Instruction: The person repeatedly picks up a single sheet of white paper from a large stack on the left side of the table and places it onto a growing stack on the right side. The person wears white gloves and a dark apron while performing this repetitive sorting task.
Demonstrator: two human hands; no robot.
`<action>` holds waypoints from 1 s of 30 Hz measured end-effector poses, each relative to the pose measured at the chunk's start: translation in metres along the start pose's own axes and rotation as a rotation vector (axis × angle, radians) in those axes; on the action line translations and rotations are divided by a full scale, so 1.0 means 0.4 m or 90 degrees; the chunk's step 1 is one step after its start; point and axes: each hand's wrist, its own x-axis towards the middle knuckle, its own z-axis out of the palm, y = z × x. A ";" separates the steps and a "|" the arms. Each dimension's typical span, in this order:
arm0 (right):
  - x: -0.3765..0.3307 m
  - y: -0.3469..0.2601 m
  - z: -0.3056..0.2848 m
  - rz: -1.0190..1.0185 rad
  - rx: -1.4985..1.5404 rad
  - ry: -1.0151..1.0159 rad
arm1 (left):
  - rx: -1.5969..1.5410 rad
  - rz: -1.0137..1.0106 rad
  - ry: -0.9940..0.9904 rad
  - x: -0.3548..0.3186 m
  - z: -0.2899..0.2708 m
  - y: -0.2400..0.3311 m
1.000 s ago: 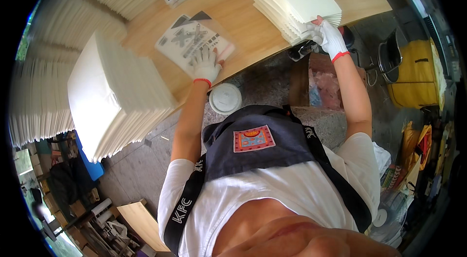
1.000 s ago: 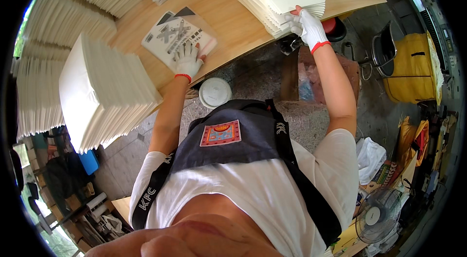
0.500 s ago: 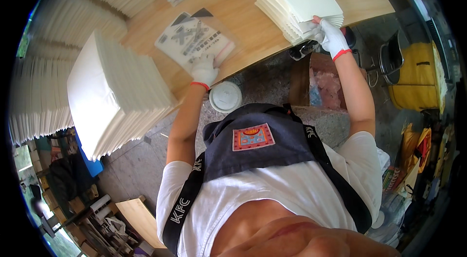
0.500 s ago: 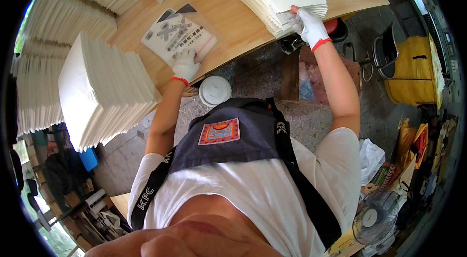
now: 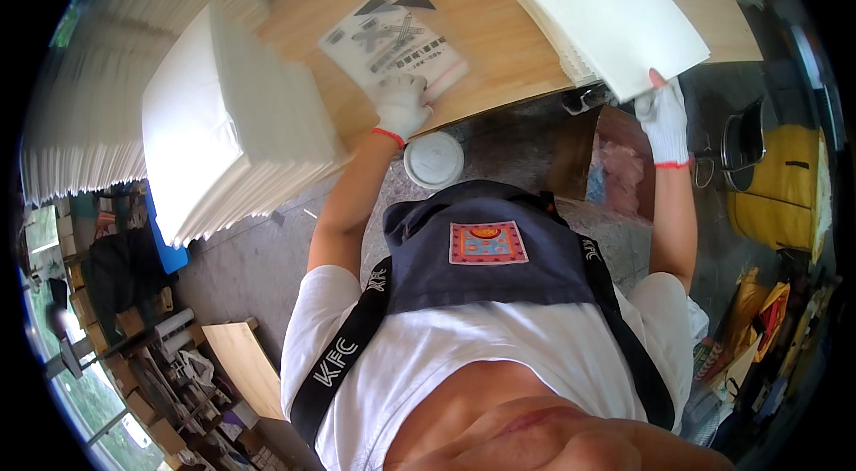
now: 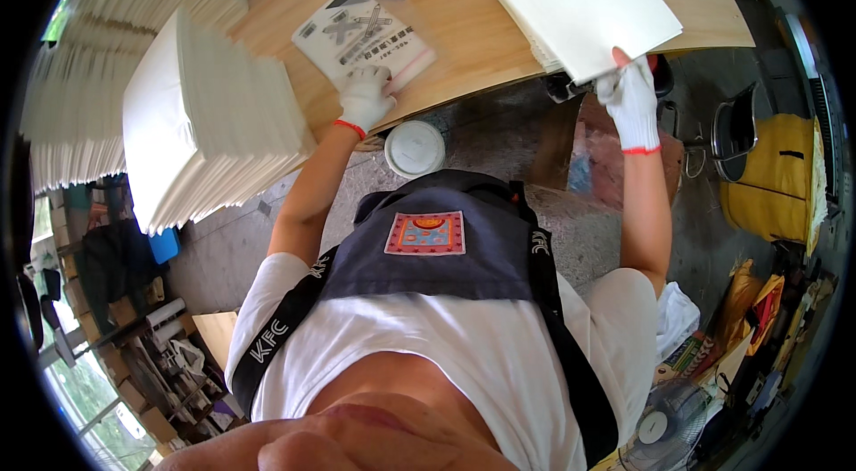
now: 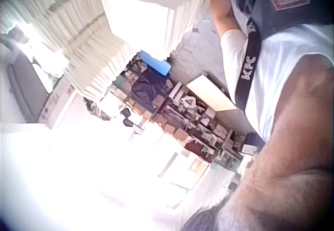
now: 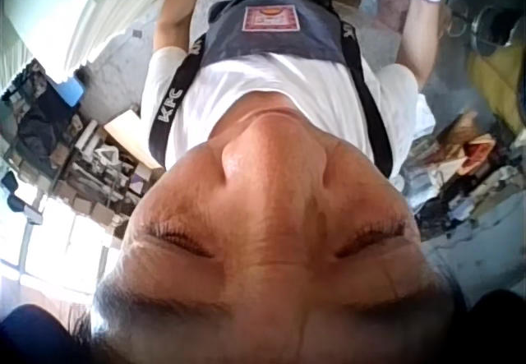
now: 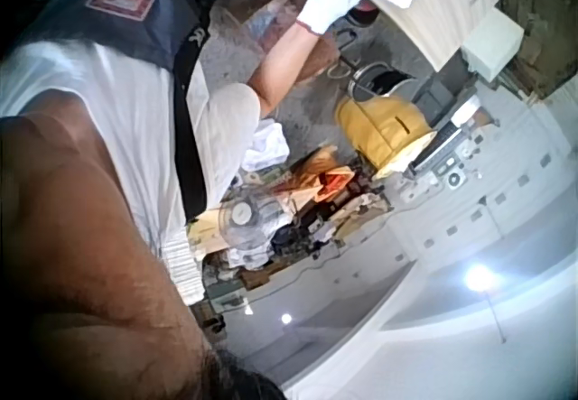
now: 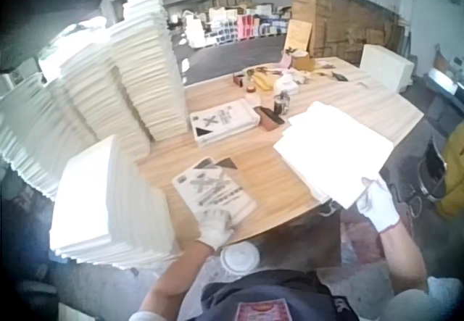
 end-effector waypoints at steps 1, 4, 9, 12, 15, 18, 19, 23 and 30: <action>-0.032 -0.007 0.024 0.013 -0.012 -0.046 | -0.007 -0.021 -0.012 -0.003 0.007 0.001; -0.071 0.074 0.009 0.151 -0.062 -0.131 | -0.031 -0.044 -0.028 0.006 0.035 -0.010; -0.132 0.277 -0.017 0.387 -0.040 -0.171 | -0.053 -0.009 -0.032 0.023 0.059 -0.033; -0.157 0.331 -0.018 0.448 0.012 -0.174 | -0.035 0.003 -0.010 0.015 0.064 -0.055; -0.155 0.366 -0.042 0.456 0.035 -0.188 | -0.031 -0.010 -0.023 0.013 0.033 -0.030; -0.162 0.355 -0.022 0.465 0.015 -0.126 | -0.022 0.008 -0.007 0.010 0.044 -0.032; -0.166 0.349 -0.010 0.469 0.002 -0.094 | -0.019 0.019 0.007 0.009 0.054 -0.040; -0.148 0.377 -0.061 0.462 0.008 -0.206 | 0.003 0.027 -0.013 0.020 0.068 -0.043; -0.159 0.363 -0.043 0.460 -0.006 -0.163 | -0.001 0.016 -0.019 0.027 0.067 -0.050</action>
